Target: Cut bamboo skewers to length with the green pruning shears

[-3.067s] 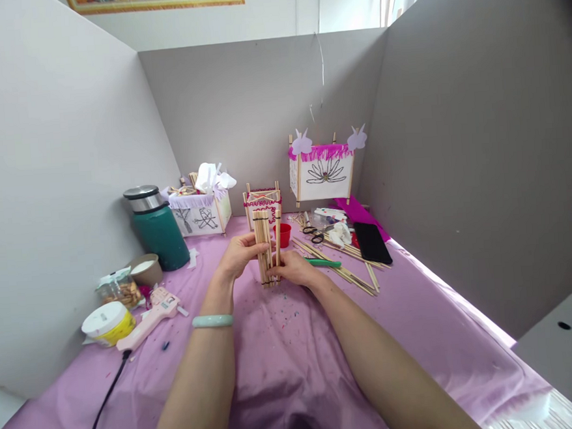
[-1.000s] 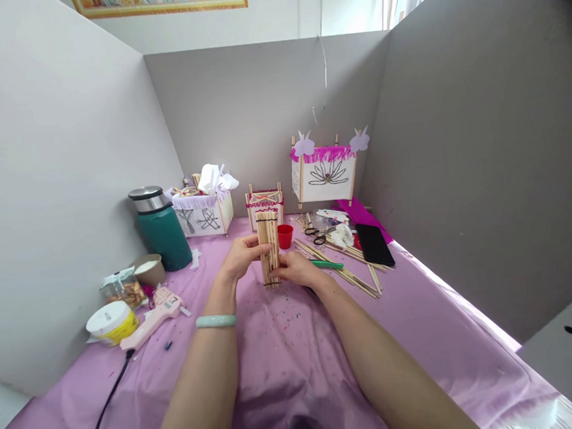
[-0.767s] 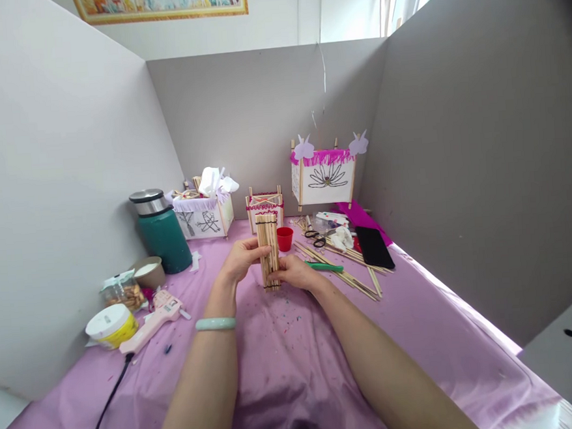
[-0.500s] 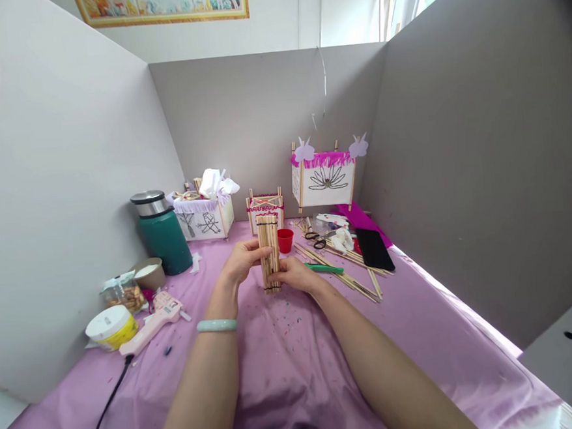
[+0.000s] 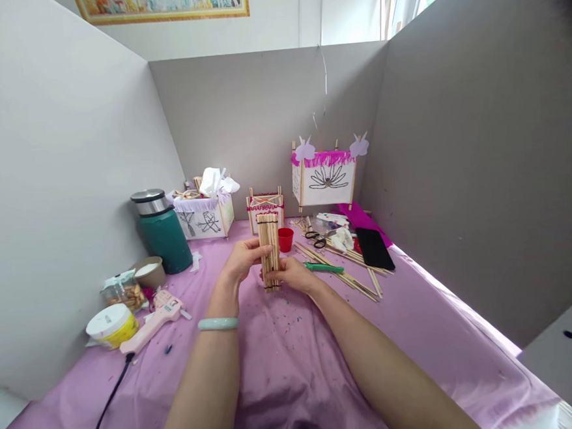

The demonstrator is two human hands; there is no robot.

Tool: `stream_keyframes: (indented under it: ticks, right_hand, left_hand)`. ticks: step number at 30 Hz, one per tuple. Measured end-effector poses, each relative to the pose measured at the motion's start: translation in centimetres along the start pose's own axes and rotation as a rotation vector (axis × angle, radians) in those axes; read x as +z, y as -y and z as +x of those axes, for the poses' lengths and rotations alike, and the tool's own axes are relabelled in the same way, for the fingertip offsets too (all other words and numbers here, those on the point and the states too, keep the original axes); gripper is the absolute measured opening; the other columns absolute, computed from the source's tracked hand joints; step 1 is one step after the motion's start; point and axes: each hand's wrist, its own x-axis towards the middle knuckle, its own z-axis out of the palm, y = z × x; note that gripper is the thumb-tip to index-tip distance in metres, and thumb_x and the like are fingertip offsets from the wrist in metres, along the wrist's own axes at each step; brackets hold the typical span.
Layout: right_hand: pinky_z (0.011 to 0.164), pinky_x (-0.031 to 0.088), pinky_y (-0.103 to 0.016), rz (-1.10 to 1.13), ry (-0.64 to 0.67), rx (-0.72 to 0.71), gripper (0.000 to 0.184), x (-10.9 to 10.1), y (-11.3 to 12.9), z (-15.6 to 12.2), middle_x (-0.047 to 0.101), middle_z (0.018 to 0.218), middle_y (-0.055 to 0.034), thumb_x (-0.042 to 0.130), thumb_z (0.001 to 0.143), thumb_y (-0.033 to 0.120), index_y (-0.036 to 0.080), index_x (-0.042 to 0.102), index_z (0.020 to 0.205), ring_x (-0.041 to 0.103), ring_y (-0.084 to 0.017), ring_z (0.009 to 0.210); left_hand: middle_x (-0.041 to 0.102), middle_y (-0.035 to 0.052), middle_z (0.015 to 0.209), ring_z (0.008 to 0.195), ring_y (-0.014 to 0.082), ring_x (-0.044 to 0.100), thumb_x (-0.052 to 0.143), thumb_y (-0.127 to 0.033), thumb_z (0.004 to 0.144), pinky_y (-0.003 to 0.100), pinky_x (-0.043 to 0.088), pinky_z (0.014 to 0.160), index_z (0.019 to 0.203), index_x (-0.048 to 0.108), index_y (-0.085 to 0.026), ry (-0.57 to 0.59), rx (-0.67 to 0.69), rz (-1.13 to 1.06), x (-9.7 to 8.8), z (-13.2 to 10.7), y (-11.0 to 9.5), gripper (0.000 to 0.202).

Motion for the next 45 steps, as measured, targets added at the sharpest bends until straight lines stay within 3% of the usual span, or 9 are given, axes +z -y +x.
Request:
stream_keyframes:
  ticks: [14,17,22,26,31,40,45]
  right_hand:
    - [0.082,0.050,-0.043,0.288,0.000,0.055,0.042,0.9,0.7,-0.3,0.073,0.078,-0.0082,0.082,0.054,0.042,0.012,0.072,0.081,0.068,-0.023,0.075]
    - [0.082,0.050,-0.043,0.297,-0.003,0.053,0.040,0.9,0.8,-0.3,0.073,0.078,-0.0083,0.083,0.053,0.040,0.012,0.072,0.080,0.068,-0.023,0.076]
    - [0.083,0.050,-0.042,0.288,-0.009,0.041,0.037,1.0,0.9,-0.3,0.073,0.078,-0.0081,0.081,0.055,0.039,0.012,0.072,0.079,0.068,-0.023,0.076]
    - [0.082,0.050,-0.042,0.282,-0.019,0.058,0.037,1.1,1.1,-0.4,0.072,0.077,-0.0080,0.082,0.054,0.038,0.012,0.072,0.078,0.068,-0.023,0.075]
    - [0.083,0.050,-0.042,0.287,-0.010,0.046,0.036,1.0,1.3,-0.4,0.073,0.077,-0.0073,0.082,0.053,0.038,0.013,0.072,0.077,0.068,-0.023,0.074]
    - [0.083,0.049,-0.042,0.298,0.023,0.048,0.039,1.1,1.6,-0.5,0.072,0.077,-0.0076,0.082,0.053,0.041,0.012,0.072,0.077,0.068,-0.023,0.075]
    - [0.081,0.050,-0.040,0.308,0.029,0.038,0.041,1.1,1.5,-0.4,0.072,0.075,-0.0077,0.082,0.051,0.042,0.012,0.072,0.077,0.067,-0.022,0.073]
  left_hand:
    - [0.071,0.0077,0.080,0.072,0.0192,0.064,0.079,-0.029,0.060,0.034,0.050,0.073,0.085,0.072,-0.010,0.035,0.035,0.035,-0.1,0.0,0.1,0.032]
    - [0.071,0.0084,0.083,0.074,0.0195,0.064,0.079,-0.029,0.060,0.034,0.050,0.074,0.086,0.072,-0.010,0.062,0.048,0.087,-0.1,-0.1,-0.7,0.033]
    - [0.071,0.0111,0.100,0.093,0.0226,0.064,0.078,-0.032,0.064,0.034,0.048,0.084,0.099,0.070,-0.013,0.069,0.175,0.111,0.7,0.4,-3.1,0.041]
    - [0.072,0.0138,0.095,0.089,0.0222,0.066,0.075,-0.039,0.068,0.036,0.049,0.084,0.094,0.070,-0.010,0.049,0.186,0.041,1.7,1.6,-4.4,0.039]
    - [0.073,0.0138,0.086,0.084,0.0236,0.069,0.079,-0.038,0.064,0.040,0.051,0.085,0.087,0.071,-0.009,0.099,0.134,-0.042,1.5,2.5,-4.0,0.038]
    - [0.074,0.0124,0.083,0.083,0.0249,0.069,0.080,-0.039,0.062,0.040,0.051,0.085,0.085,0.072,-0.011,0.070,0.152,0.018,1.2,2.4,-4.0,0.037]
    - [0.073,0.0141,0.091,0.087,0.0260,0.069,0.080,-0.037,0.063,0.041,0.053,0.083,0.096,0.069,-0.011,0.059,0.129,-0.003,1.4,1.8,-3.5,0.043]
